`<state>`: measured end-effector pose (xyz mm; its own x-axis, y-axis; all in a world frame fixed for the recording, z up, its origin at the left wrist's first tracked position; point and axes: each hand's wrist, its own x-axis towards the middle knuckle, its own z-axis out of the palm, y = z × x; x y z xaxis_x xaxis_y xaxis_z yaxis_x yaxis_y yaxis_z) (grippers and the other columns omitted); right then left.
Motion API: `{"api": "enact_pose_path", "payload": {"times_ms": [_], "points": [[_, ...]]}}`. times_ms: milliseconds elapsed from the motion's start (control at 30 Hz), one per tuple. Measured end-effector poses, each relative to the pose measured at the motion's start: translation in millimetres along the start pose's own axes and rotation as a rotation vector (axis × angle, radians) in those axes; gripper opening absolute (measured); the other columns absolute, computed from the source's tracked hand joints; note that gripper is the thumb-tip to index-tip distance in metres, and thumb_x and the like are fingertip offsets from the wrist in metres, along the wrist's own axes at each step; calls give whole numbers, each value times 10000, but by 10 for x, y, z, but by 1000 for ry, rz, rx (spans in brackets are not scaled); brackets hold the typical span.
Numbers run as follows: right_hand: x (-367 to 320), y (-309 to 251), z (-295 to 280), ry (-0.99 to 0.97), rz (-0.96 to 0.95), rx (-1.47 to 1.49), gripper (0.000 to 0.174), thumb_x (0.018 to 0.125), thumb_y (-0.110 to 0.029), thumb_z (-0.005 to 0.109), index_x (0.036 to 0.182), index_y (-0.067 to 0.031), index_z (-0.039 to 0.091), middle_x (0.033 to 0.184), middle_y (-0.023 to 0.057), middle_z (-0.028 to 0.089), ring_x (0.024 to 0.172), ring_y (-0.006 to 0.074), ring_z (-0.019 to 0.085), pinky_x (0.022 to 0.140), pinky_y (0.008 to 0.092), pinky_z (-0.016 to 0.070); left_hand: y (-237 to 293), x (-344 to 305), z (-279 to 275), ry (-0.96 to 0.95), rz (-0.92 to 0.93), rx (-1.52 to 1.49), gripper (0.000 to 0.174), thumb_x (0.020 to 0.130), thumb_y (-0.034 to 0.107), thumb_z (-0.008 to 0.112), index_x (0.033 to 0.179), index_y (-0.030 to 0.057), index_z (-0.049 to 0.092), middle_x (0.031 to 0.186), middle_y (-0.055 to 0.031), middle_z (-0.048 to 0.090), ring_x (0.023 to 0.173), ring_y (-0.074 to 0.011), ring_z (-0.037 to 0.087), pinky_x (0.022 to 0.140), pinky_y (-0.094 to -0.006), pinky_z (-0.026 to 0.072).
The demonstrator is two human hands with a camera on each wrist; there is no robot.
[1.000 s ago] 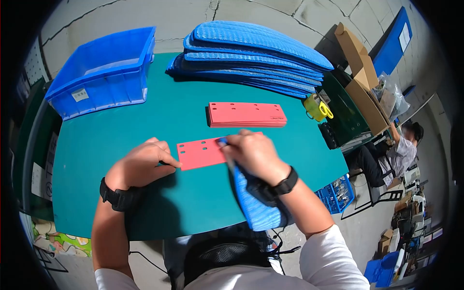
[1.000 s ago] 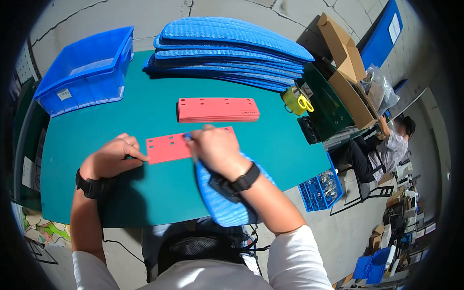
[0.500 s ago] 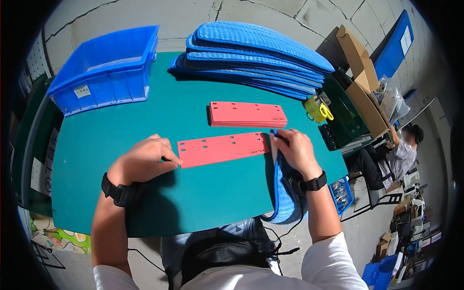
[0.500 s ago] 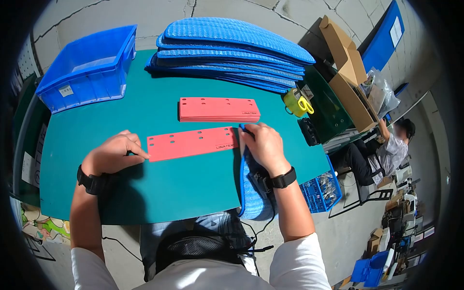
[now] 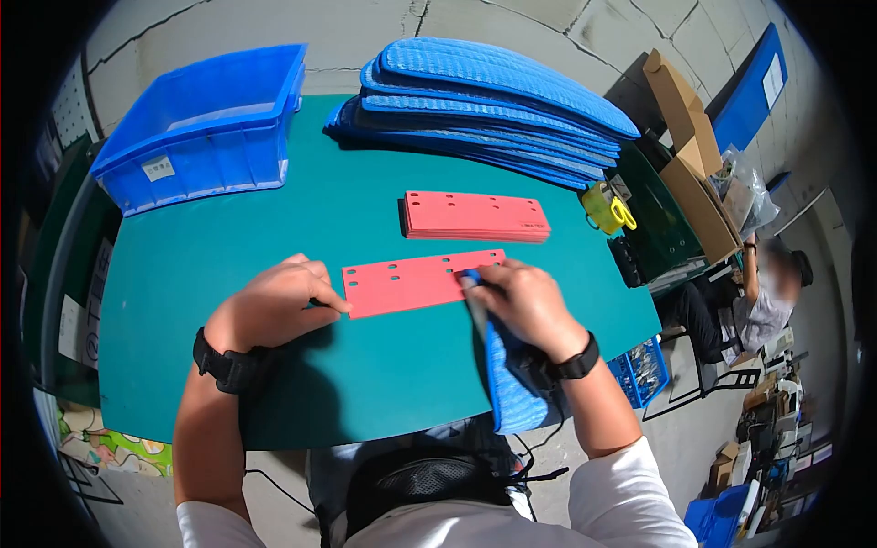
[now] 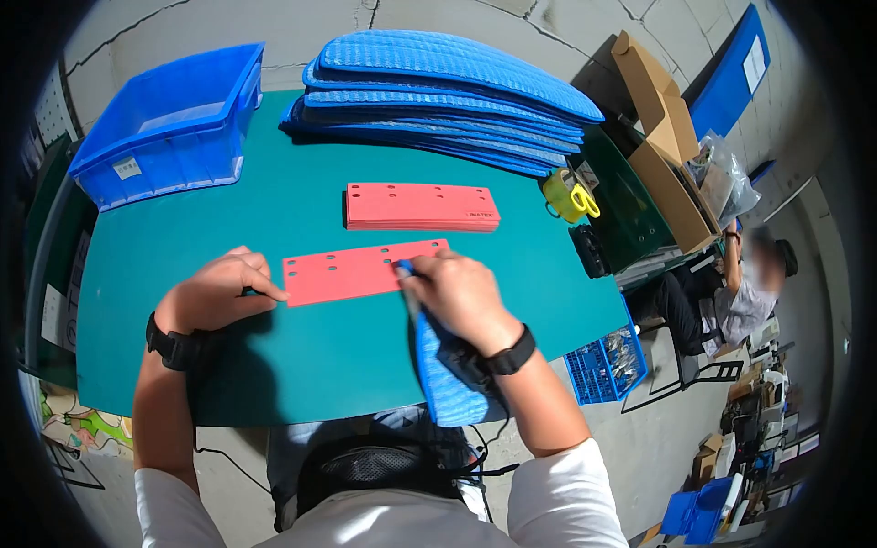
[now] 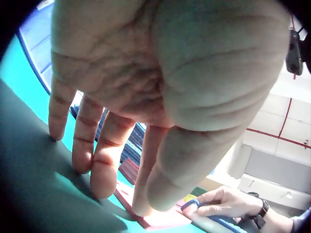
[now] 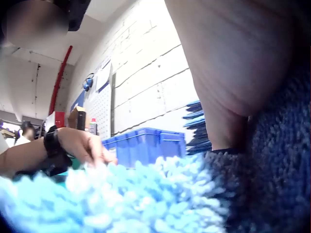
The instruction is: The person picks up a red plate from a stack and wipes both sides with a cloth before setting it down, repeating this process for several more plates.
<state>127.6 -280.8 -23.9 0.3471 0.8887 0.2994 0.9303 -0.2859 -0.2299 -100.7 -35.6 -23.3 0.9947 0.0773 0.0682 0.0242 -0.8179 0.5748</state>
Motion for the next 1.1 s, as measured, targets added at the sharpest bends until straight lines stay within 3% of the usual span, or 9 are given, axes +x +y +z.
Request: {"api": "enact_pose_path", "payload": {"times_ms": [267,367,567,733,833,900,967,1033,1100], "points": [[-177,534,-336,-6,344,-100,232,866,-288,696,956,-77,730,877,185,673,834,384,656,720,467,512,35,63,8,-16,27,-29,141,809,113,674,909,116,774,852,-78,685,862,-253,587,826,-353,447],[-24,370,-286,93,102,-114,229,863,-300,698,933,-85,732,845,164,674,798,372,661,692,466,522,34,77,9,-52,-31,-11,160,807,115,720,954,127,783,878,-34,660,880,-228,552,838,-341,456],[454,-571,59,-2,-130,-17,169,837,-252,695,864,-86,717,826,147,667,778,338,672,682,460,543,64,70,-20,-48,-59,-27,157,803,148,675,920,136,780,915,-70,691,909,-262,586,842,-361,474],[578,-719,411,-97,-173,77,202,876,-297,675,906,-103,722,785,128,636,755,332,658,663,465,523,0,52,2,-53,-60,-31,166,817,161,688,952,144,783,918,-65,683,917,-269,577,854,-362,475],[511,-442,350,-51,-107,34,264,897,-337,658,895,-78,710,800,156,660,774,362,658,665,473,517,7,29,3,-52,-53,-20,173,815,151,694,965,141,780,903,-71,670,917,-273,571,856,-362,471],[472,-172,102,-184,90,-50,264,895,-333,640,835,-84,703,834,162,699,790,346,681,699,469,533,19,21,0,-49,-56,-29,172,814,146,694,963,140,779,894,-73,662,918,-274,568,856,-362,469],[337,224,-110,-189,265,20,279,881,-348,660,896,-76,719,864,173,713,820,356,685,722,466,533,25,25,-1,-43,-58,-35,170,814,142,694,962,139,778,886,-75,654,919,-274,564,856,-363,467],[93,676,-89,35,245,-41,294,868,-348,680,978,-81,736,886,175,715,840,364,686,744,456,537,32,39,-6,-60,-58,-40,178,809,140,698,969,141,775,921,-86,644,941,-285,565,856,-372,469],[-84,851,-204,17,327,-78,303,870,-328,682,1043,-86,737,877,176,714,849,366,687,752,452,537,14,54,4,-55,-44,-36,231,798,132,711,1025,109,748,962,-89,640,965,-284,565,870,-367,464]]}}
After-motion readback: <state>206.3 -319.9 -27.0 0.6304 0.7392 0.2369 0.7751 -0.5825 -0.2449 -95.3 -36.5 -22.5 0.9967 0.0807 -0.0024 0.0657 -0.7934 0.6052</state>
